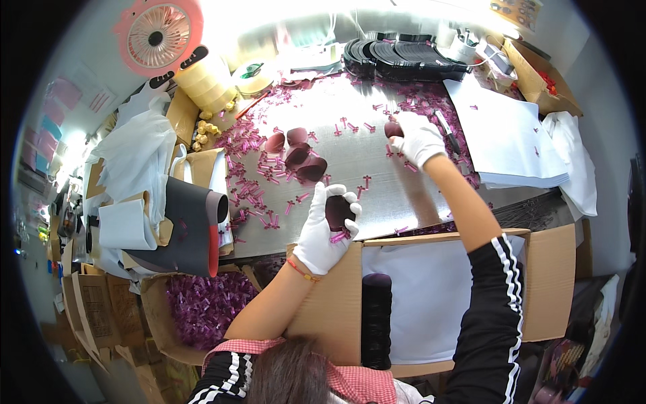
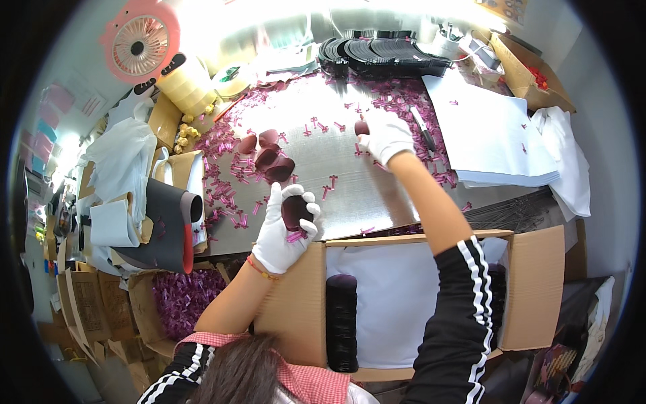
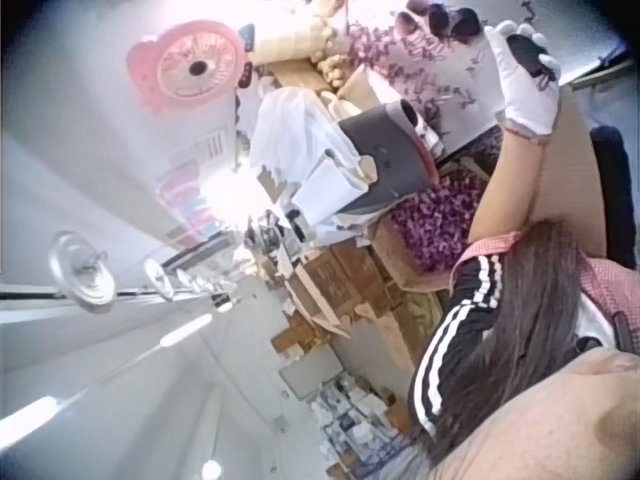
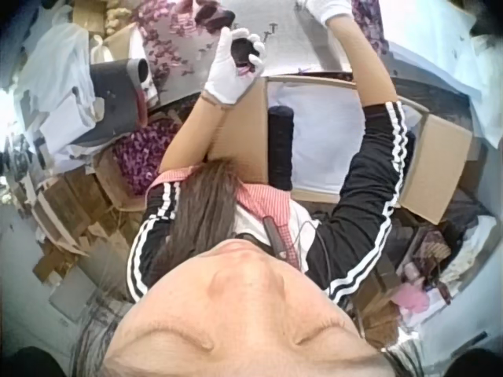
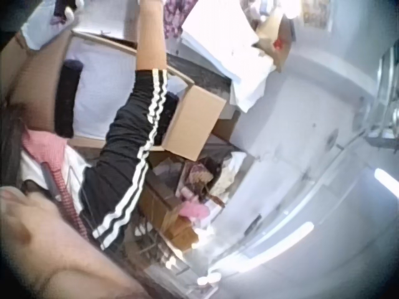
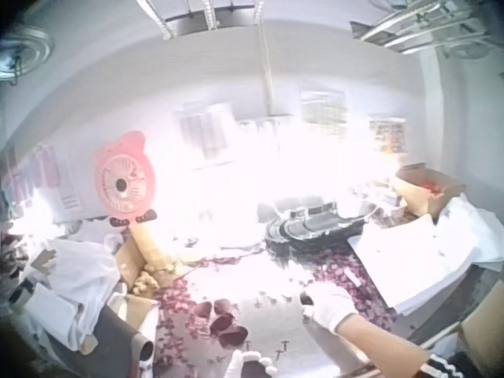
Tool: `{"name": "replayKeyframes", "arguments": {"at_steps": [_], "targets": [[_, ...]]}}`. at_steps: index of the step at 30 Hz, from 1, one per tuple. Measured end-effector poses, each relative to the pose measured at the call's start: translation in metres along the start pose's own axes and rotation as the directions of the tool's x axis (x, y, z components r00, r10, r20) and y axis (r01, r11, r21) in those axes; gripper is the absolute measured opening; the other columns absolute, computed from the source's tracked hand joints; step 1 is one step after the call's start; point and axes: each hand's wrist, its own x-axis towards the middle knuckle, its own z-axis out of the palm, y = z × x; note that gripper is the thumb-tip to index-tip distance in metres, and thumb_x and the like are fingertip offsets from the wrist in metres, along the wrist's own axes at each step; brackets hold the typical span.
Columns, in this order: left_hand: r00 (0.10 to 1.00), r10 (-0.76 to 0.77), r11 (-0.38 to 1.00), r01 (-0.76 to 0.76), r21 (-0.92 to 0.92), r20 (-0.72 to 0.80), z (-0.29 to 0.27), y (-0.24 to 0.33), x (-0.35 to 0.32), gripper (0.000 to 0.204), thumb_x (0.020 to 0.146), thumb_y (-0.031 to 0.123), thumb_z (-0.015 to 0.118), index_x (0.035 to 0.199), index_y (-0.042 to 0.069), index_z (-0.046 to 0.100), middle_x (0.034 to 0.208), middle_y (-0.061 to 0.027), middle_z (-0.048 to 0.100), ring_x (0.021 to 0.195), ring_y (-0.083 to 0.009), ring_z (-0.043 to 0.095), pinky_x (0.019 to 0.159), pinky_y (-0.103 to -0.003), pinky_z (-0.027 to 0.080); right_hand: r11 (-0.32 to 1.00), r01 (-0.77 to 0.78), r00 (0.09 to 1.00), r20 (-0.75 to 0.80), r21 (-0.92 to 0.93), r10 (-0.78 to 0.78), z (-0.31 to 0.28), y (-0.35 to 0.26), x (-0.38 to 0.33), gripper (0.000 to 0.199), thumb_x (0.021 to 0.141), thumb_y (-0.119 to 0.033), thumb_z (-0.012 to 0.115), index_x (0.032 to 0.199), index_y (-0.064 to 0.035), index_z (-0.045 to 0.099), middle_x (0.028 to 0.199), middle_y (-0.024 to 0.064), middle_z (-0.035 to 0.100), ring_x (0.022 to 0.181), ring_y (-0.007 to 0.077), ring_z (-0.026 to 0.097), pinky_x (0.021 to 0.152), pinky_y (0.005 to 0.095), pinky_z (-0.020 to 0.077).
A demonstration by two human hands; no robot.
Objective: The person assembles small dark red decorative items by inserting them into a metal rack, then removes them and places them into a cardboard box. The person repeats this process multiple times, handling the items one at a time.
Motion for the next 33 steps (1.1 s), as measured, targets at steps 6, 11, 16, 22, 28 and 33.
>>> {"name": "replayKeyframes", "arguments": {"at_steps": [6, 11, 16, 22, 28, 33], "targets": [[0.998, 0.063, 0.985, -0.065, 0.162, 0.017, 0.002, 0.006, -0.005, 0.046, 0.096, 0.060, 0.048, 0.106, 0.016, 0.061, 0.103, -0.0017, 0.060, 0.094, -0.0172, 0.057, 0.067, -0.026, 0.050, 0.935, 0.201, 0.978, 0.114, -0.293, -0.174, 0.015, 0.021, 0.032, 0.024, 0.089, -0.025, 0.064, 0.099, -0.0050, 0.073, 0.100, 0.0210, 0.071, 0.093, 0.0340, 0.070, 0.086, 0.0435, 0.0540], [0.986, 0.163, 0.966, -0.155, 0.206, -0.022, 0.003, 0.001, -0.008, 0.041, 0.097, 0.056, 0.050, 0.111, 0.018, 0.057, 0.109, -0.0027, 0.060, 0.103, -0.0193, 0.059, 0.075, -0.029, 0.053, 0.913, 0.189, 0.964, 0.244, -0.361, -0.103, -0.002, 0.002, 0.035, 0.040, 0.083, -0.039, 0.073, 0.108, -0.0076, 0.070, 0.110, 0.0142, 0.066, 0.106, 0.0294, 0.064, 0.088, 0.0405, 0.0530], [0.993, 0.096, 0.975, -0.107, 0.195, 0.065, -0.011, 0.001, -0.010, 0.033, 0.099, 0.049, 0.052, 0.112, 0.020, 0.056, 0.104, -0.0002, 0.059, 0.101, -0.0178, 0.059, 0.074, -0.028, 0.053, 0.936, 0.125, 0.974, 0.221, -0.328, -0.052, 0.000, -0.005, 0.047, 0.035, 0.085, -0.037, 0.069, 0.107, -0.0094, 0.071, 0.107, 0.0124, 0.069, 0.102, 0.0289, 0.067, 0.085, 0.0421, 0.0529], [0.987, 0.162, 0.983, -0.160, 0.094, -0.015, -0.007, 0.014, -0.019, 0.029, 0.099, 0.047, 0.056, 0.107, 0.019, 0.059, 0.101, 0.0000, 0.057, 0.098, -0.0155, 0.058, 0.072, -0.025, 0.052, 0.830, 0.262, 0.964, 0.166, -0.492, -0.206, 0.008, -0.018, 0.075, 0.020, 0.088, -0.024, 0.060, 0.096, -0.0117, 0.073, 0.092, 0.0138, 0.072, 0.084, 0.0267, 0.071, 0.073, 0.0395, 0.0555], [0.991, -0.085, 0.991, 0.095, -0.097, 0.100, -0.035, 0.049, -0.037, 0.047, 0.098, 0.058, 0.047, 0.120, 0.019, 0.061, 0.116, -0.0036, 0.061, 0.111, -0.0193, 0.058, 0.081, -0.030, 0.056, 0.518, 0.568, 0.669, 0.009, 0.640, -0.744, -0.023, -0.124, 0.004, 0.029, 0.079, -0.013, 0.068, 0.107, -0.0174, 0.072, 0.105, 0.0052, 0.069, 0.100, 0.0243, 0.065, 0.085, 0.0344, 0.0520], [0.984, -0.093, 0.977, 0.120, -0.179, 0.153, -0.038, 0.066, -0.043, 0.047, 0.097, 0.059, 0.048, 0.121, 0.021, 0.062, 0.122, -0.0044, 0.060, 0.114, -0.0212, 0.057, 0.077, -0.030, 0.057, 0.497, 0.689, 0.593, -0.018, 0.527, -0.805, -0.013, -0.143, -0.016, 0.045, 0.074, -0.016, 0.063, 0.118, -0.0063, 0.066, 0.128, 0.0175, 0.061, 0.117, 0.0367, 0.057, 0.101, 0.0427, 0.0469]]}}
